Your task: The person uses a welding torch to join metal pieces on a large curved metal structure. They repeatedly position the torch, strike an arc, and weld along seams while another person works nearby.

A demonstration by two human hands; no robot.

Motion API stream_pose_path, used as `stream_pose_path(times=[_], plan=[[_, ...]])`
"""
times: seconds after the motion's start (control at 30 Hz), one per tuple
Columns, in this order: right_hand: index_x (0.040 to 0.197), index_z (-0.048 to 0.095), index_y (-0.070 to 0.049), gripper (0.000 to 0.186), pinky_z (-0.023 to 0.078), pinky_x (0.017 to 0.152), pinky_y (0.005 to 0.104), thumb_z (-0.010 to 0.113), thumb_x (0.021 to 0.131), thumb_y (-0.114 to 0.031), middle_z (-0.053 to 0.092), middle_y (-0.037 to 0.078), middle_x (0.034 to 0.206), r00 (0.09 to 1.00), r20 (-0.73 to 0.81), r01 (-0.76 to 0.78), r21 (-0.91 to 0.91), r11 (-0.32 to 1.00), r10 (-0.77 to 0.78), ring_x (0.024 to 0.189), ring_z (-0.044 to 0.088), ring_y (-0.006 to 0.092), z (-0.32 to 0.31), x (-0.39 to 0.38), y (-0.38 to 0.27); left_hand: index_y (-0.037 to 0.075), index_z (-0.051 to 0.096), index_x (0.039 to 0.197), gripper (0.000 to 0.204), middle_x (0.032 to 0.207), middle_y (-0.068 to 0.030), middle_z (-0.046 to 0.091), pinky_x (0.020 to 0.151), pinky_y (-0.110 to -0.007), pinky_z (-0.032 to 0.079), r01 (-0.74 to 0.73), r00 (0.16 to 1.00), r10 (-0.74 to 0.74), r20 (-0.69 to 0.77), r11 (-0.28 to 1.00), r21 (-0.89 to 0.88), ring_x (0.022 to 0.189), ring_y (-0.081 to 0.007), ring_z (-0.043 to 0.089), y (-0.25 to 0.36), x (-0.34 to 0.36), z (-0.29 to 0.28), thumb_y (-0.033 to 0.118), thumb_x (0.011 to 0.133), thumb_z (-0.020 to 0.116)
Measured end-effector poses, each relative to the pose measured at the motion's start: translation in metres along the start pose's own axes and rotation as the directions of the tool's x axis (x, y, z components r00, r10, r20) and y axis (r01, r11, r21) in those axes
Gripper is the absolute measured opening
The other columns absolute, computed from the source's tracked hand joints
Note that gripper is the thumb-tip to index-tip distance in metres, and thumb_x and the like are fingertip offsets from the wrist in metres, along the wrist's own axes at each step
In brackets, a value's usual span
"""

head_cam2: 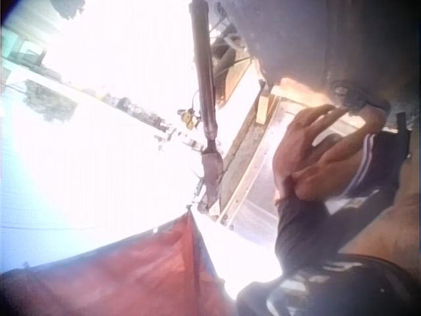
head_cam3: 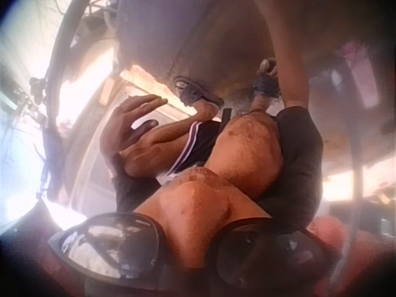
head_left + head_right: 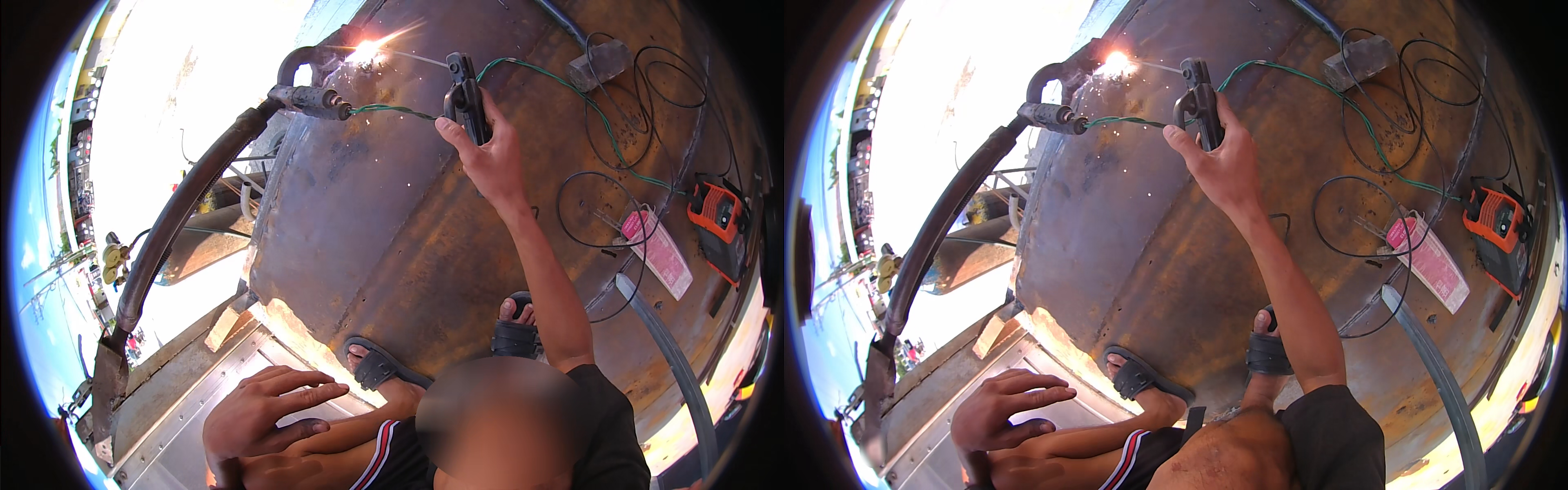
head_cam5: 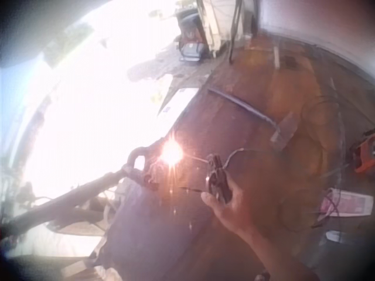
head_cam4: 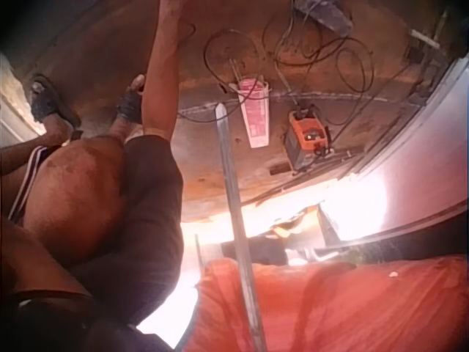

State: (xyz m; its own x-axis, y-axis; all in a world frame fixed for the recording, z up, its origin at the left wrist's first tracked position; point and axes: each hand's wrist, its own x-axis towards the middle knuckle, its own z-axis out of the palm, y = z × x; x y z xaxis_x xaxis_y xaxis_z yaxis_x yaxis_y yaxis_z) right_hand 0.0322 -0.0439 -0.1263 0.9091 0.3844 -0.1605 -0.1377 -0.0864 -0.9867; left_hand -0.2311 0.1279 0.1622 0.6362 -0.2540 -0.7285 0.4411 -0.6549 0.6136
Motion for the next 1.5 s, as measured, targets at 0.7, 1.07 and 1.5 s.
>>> stream_pose_path(times=[0.7,1.07,1.5], plan=[[0.126,0.07,-0.006,0.056,0.044,0.061,0.0296,0.083,0.086,-0.043,0.057,-0.004,0.073,0.999,-0.019,0.045,-0.014,0.999,-0.046,0.064,0.054,0.0071,0.003,0.005,0.005,0.01,0.067,0.145,0.055,0.133,-0.0176,0.07,0.097,-0.046,0.054,-0.004,1.0,0.004,-0.001,1.0,-0.03,0.111,-0.0366,0.07,-0.002,0.0,-0.001,0.027,0.094,0.078],[0.126,0.069,-0.008,0.052,0.044,0.06,0.0298,0.083,0.087,-0.038,0.056,-0.006,0.074,1.0,-0.005,-0.023,0.022,0.999,0.023,0.061,0.052,0.0065,0.001,0.001,-0.002,0.011,0.066,0.145,0.056,0.133,-0.0173,0.07,0.096,-0.046,0.055,0.014,1.0,-0.014,0.021,1.0,0.004,0.11,-0.0361,0.071,-0.002,0.0,-0.001,0.026,0.093,0.079],[0.138,0.06,-0.004,0.047,0.034,0.048,0.0199,0.077,0.099,-0.024,0.055,-0.008,0.08,1.0,0.008,-0.017,0.232,0.973,0.015,0.058,0.044,-0.0012,-0.057,-0.034,-0.04,0.009,0.065,0.145,0.057,0.13,-0.0183,0.071,0.096,-0.045,0.055,-0.073,0.996,0.075,-0.05,0.996,0.047,0.11,-0.0378,0.07,0.006,-0.011,0.006,0.027,0.093,0.079]])
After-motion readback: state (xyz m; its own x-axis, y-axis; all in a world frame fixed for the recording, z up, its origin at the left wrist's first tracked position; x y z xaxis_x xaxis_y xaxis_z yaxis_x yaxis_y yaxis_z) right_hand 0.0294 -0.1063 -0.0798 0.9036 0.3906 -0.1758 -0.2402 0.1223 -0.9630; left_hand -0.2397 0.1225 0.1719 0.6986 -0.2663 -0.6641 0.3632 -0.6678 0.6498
